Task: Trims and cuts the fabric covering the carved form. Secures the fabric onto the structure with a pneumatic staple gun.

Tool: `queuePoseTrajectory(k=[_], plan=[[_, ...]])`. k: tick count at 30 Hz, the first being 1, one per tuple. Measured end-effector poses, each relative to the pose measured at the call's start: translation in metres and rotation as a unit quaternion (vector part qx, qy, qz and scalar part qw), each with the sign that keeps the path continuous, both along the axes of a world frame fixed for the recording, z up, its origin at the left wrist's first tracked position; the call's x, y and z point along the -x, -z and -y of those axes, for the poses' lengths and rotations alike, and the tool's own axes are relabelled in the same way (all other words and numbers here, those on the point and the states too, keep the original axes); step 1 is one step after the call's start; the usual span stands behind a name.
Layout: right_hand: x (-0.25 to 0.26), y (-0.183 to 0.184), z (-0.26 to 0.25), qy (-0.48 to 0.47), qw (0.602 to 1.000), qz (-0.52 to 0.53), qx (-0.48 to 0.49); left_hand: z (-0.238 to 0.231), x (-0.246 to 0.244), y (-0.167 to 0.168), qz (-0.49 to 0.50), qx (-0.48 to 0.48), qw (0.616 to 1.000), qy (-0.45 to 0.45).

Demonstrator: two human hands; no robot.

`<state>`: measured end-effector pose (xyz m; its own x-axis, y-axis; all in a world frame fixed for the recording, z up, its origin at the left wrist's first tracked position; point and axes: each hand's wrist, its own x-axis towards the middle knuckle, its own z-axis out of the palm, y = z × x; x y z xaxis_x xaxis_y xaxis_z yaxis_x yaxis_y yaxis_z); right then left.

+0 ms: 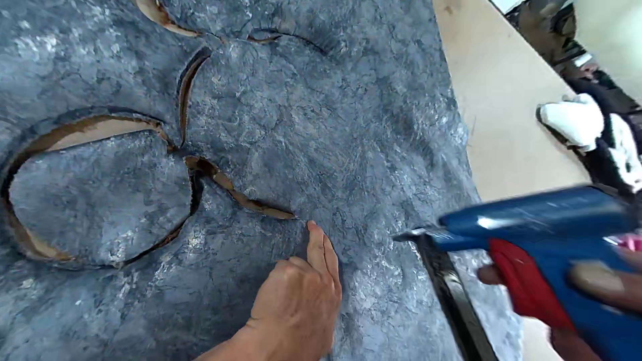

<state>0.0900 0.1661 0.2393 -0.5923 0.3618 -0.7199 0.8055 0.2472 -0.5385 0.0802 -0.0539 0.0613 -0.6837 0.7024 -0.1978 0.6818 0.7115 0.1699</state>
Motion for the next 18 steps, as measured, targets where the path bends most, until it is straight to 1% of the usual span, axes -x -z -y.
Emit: queuePoseTrajectory(k=[1,2,3,4,5,6,7,8,9,10,11,12,13,14,15,16,17,18], plan=[[0.016,0.004,0.002,0.010,1.000,0.025,0.013,0.000,0.000,0.002,-0.005,-0.004,1.000,0.001],[0.029,0.006,0.000,-0.008,0.999,0.029,0.021,0.001,0.001,0.002,0.005,-0.009,1.000,0.000],[0.038,0.005,-0.002,-0.055,0.998,0.016,0.002,0.002,0.001,0.001,0.022,-0.011,1.000,0.001],[0.043,0.002,-0.005,-0.121,0.991,-0.009,-0.047,0.003,0.002,0.001,0.037,-0.013,0.999,0.000],[0.044,-0.001,-0.009,-0.198,0.973,-0.041,-0.108,0.003,0.005,-0.001,0.064,-0.016,0.998,-0.003],[0.041,-0.004,-0.014,-0.287,0.940,-0.078,-0.169,0.003,0.010,-0.005,0.108,-0.019,0.994,-0.005],[0.036,-0.006,-0.019,-0.377,0.894,-0.108,-0.218,0.003,0.018,-0.011,0.163,-0.029,0.986,-0.005],[0.033,-0.003,-0.023,-0.461,0.838,-0.139,-0.257,0.005,0.028,-0.015,0.212,-0.057,0.976,-0.014],[0.028,0.002,-0.026,-0.524,0.782,-0.169,-0.292,0.008,0.035,-0.014,0.232,-0.118,0.965,-0.043],[0.020,0.011,-0.030,-0.560,0.738,-0.196,-0.320,0.012,0.038,-0.013,0.242,-0.206,0.943,-0.097],[0.010,0.020,-0.031,-0.566,0.721,-0.220,-0.332,0.013,0.038,-0.013,0.279,-0.308,0.895,-0.165],[-0.002,0.029,-0.031,-0.556,0.722,-0.243,-0.333,0.014,0.036,-0.019,0.369,-0.394,0.811,-0.225],[-0.015,0.039,-0.030,-0.538,0.727,-0.272,-0.328,0.010,0.030,-0.027,0.474,-0.467,0.694,-0.274],[-0.028,0.047,-0.027,-0.523,0.732,-0.300,-0.318,0.005,0.020,-0.037,0.568,-0.512,0.570,-0.301],[-0.039,0.054,-0.023,-0.516,0.732,-0.327,-0.302,-0.003,0.008,-0.048,0.631,-0.529,0.469,-0.319],[-0.049,0.062,-0.020,-0.517,0.727,-0.352,-0.285,-0.013,-0.006,-0.059,0.652,-0.542,0.403,-0.345],[-0.056,0.069,-0.017,-0.521,0.717,-0.377,-0.269,-0.025,-0.020,-0.069,0.639,-0.551,0.374,-0.384],[-0.064,0.076,-0.015,-0.521,0.705,-0.400,-0.266,-0.039,-0.033,-0.077,0.602,-0.560,0.364,-0.438]])
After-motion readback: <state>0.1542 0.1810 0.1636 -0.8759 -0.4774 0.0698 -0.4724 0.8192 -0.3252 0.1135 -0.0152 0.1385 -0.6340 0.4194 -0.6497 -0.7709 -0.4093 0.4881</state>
